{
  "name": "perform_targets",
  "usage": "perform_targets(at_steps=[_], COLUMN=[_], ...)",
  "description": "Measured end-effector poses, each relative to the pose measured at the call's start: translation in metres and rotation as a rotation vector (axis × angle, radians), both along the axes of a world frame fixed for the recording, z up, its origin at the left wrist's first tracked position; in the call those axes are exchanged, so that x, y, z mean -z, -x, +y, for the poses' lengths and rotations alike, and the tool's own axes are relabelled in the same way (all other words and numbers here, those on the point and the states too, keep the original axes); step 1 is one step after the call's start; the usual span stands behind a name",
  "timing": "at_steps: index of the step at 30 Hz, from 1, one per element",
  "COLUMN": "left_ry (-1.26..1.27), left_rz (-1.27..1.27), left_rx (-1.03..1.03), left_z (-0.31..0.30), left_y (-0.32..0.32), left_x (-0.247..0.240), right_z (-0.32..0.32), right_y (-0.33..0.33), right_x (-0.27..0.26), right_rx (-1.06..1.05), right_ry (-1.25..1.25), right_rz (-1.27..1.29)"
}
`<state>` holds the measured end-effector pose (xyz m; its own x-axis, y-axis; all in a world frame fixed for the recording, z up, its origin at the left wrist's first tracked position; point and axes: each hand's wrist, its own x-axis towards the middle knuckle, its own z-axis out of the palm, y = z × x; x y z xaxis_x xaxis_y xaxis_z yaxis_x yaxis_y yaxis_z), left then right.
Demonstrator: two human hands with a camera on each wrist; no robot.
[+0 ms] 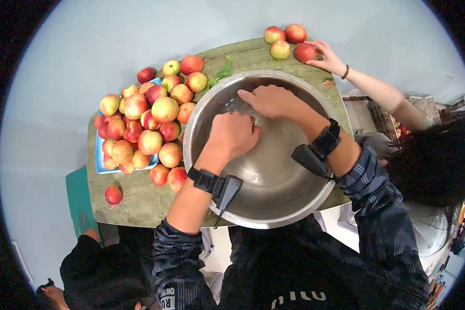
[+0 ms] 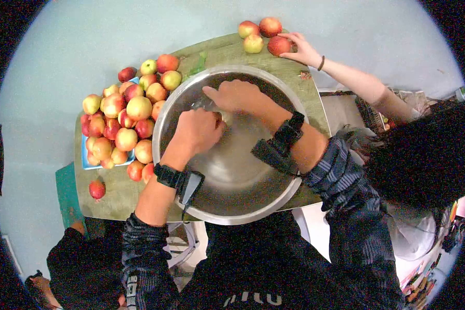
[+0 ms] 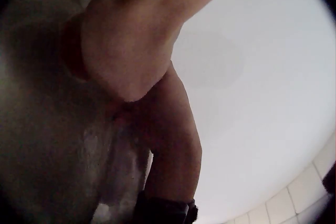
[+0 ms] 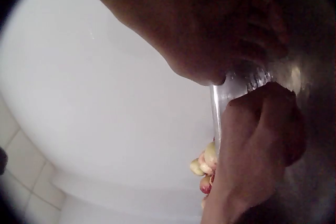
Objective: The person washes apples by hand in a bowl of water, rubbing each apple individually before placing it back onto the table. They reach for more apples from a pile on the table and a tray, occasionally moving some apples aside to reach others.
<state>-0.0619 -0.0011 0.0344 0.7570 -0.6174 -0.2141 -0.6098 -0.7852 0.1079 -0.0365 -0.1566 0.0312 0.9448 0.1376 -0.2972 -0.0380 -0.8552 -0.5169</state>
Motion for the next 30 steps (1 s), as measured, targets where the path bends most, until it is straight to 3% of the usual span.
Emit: perform_targets(at_steps=[3,6,9,12,15,19,20,24,27,30], left_ry=[-0.027,0.266,0.281,0.421,0.320,0.265,0.257,0.277,0.334,0.659], left_rz=[0.031,-0.005,-0.120,-0.188,0.104,0.052,0.036,-0.051,0.117,0.136], left_rx=[-0.090,-0.019,0.138,0.150,-0.001,0.006,0.011,-0.021,-0.162,-0.033], left_z=[-0.004,0.003,0.007,0.008,0.005,0.004,0.004,0.002,-0.002,0.005], left_y=[0.004,0.000,-0.001,-0.001,-0.003,0.000,-0.003,-0.008,-0.002,0.001], left_x=[-0.019,0.007,0.022,0.025,0.009,0.010,0.010,0.014,-0.003,0.009], right_z=[-0.002,-0.003,-0.004,-0.004,-0.006,-0.001,-0.009,-0.010,-0.009,-0.008], right_y=[-0.004,-0.004,-0.003,-0.003,-0.004,-0.007,0.002,-0.002,-0.001,-0.009], right_x=[0.000,-0.001,-0.002,0.006,0.009,0.019,0.019,0.014,0.009,-0.008], right_rx=[0.000,-0.023,-0.059,-0.141,-0.187,-0.231,-0.369,-0.409,-0.364,-0.250], right_ry=[0.008,0.003,0.002,-0.008,-0.023,0.072,0.177,0.191,0.145,0.031], right_rz=[0.060,0.095,0.095,0.018,-0.032,-0.101,-0.266,-0.221,-0.146,0.114])
